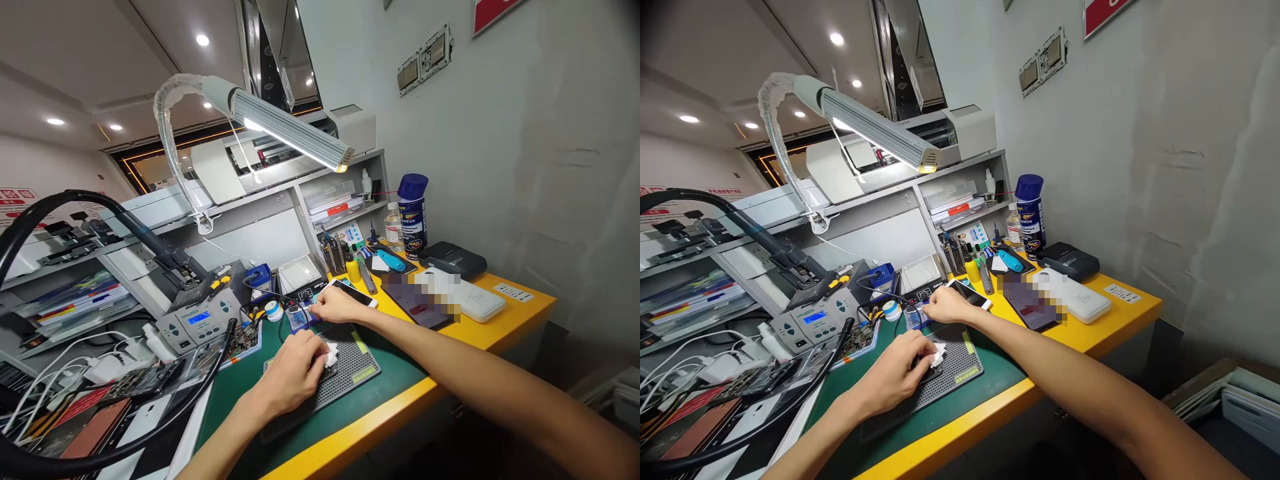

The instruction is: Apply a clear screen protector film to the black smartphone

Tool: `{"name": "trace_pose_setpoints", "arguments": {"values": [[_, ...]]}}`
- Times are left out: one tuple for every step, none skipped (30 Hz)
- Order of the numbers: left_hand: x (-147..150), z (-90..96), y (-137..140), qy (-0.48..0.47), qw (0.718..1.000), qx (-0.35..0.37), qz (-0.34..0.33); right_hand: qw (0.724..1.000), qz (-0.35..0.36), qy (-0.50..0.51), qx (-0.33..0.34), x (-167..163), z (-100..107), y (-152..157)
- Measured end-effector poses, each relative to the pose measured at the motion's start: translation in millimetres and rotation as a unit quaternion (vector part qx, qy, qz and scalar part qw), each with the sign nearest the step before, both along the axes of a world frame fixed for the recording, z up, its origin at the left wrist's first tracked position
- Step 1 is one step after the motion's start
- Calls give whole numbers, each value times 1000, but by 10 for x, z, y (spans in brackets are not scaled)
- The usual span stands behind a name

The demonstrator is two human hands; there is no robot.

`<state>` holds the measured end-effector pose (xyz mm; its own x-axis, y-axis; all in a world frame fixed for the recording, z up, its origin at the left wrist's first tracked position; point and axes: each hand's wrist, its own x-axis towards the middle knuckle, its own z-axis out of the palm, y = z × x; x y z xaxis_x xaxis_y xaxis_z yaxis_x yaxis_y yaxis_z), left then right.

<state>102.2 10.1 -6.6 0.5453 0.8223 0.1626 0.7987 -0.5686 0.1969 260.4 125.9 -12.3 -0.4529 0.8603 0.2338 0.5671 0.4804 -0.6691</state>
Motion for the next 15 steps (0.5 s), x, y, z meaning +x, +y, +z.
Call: {"name": "trace_pose_setpoints", "arguments": {"values": [[11, -4, 46, 9, 1000, 13, 8, 1000, -1, -3, 2, 4, 2, 1], [20, -10, 76, 18, 999, 27, 14, 1000, -3, -5, 4, 7, 3, 0], [29, -18, 88, 28, 999, 40, 14, 1000, -5, -8, 5, 8, 4, -2], [39, -25, 82, 36, 998, 50, 10, 1000, -8, -11, 5, 7, 3, -3], [50, -33, 60, 43, 997, 57, 0, 1000, -10, -13, 6, 5, 1, -4], [63, -41, 29, 51, 997, 61, -13, 1000, -12, -15, 6, 2, -3, -4], [77, -48, -3, 62, 996, 66, -26, 1000, -14, -17, 7, -2, -8, -3], [91, -55, -29, 77, 994, 72, -38, 1000, -15, -18, 8, -5, -14, -2], [104, -61, -42, 93, 991, 81, -47, 1000, -16, -20, 10, -7, -19, -1], [115, -68, -37, 110, 988, 92, -51, 1000, -17, -22, 11, -9, -24, 0], [121, -74, -16, 125, 985, 103, -52, 999, -17, -24, 13, -10, -27, -1], [124, -80, 19, 138, 983, 114, -50, 999, -18, -27, 14, -10, -28, -3], [122, -84, 61, 148, 980, 123, -45, 999, -19, -30, 15, -10, -27, -6], [118, -87, 101, 153, 979, 131, -39, 999, -19, -33, 16, -9, -25, -11], [113, -89, 130, 154, 978, 137, -35, 999, -19, -36, 18, -9, -21, -16]]}}
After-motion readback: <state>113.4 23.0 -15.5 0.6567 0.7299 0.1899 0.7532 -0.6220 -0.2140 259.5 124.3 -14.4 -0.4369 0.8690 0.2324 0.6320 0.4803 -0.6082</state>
